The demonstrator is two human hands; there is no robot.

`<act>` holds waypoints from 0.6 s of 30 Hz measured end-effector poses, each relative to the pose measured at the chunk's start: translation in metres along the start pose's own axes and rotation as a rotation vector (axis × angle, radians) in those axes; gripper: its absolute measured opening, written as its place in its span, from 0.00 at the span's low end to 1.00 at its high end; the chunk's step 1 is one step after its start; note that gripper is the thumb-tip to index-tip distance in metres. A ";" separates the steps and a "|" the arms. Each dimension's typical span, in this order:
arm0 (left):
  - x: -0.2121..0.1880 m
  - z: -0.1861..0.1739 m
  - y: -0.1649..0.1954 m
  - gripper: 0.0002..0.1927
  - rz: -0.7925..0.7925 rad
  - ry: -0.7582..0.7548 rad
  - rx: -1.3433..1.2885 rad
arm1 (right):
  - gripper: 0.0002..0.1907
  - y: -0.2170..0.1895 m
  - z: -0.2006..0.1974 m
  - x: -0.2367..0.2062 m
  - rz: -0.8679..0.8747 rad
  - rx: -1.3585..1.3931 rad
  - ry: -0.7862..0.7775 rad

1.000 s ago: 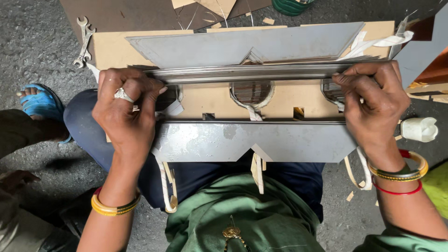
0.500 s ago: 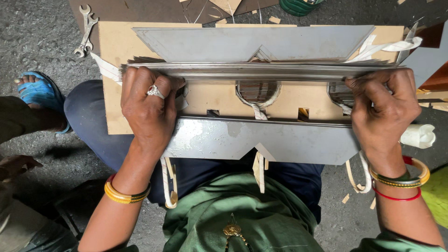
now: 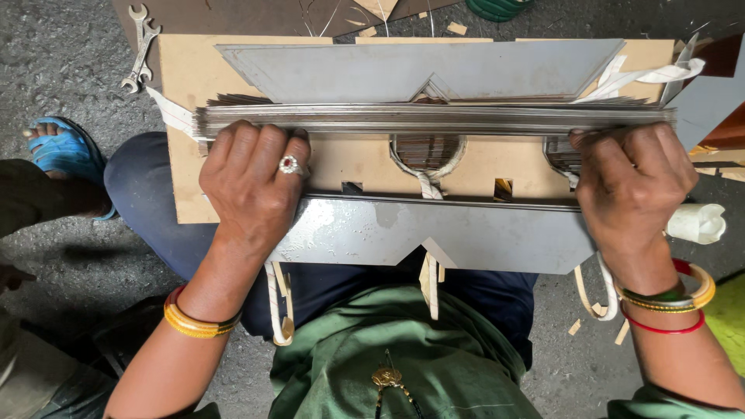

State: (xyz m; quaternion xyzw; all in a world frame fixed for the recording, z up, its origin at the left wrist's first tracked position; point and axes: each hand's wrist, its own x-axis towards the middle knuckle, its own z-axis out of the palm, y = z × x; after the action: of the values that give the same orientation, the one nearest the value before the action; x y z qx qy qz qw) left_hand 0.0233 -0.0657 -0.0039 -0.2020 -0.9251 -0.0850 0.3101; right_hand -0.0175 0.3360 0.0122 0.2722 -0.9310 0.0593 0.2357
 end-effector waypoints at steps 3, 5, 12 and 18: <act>0.007 -0.010 0.001 0.07 0.068 -0.027 0.070 | 0.06 -0.017 -0.004 0.012 -0.090 -0.138 -0.001; 0.010 -0.018 0.005 0.09 0.050 -0.069 0.099 | 0.06 -0.026 -0.016 0.021 -0.135 -0.160 -0.037; 0.001 -0.039 0.074 0.38 -0.110 -0.274 -0.464 | 0.24 -0.104 -0.042 0.024 -0.038 0.382 -0.359; -0.006 -0.024 0.087 0.31 -0.159 -0.313 -0.517 | 0.30 -0.123 -0.037 0.022 0.042 0.394 -0.473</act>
State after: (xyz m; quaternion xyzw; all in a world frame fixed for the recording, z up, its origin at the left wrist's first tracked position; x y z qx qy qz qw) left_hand 0.0780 0.0038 0.0142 -0.2120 -0.9222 -0.3093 0.0944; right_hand 0.0468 0.2303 0.0532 0.2994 -0.9361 0.1788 -0.0460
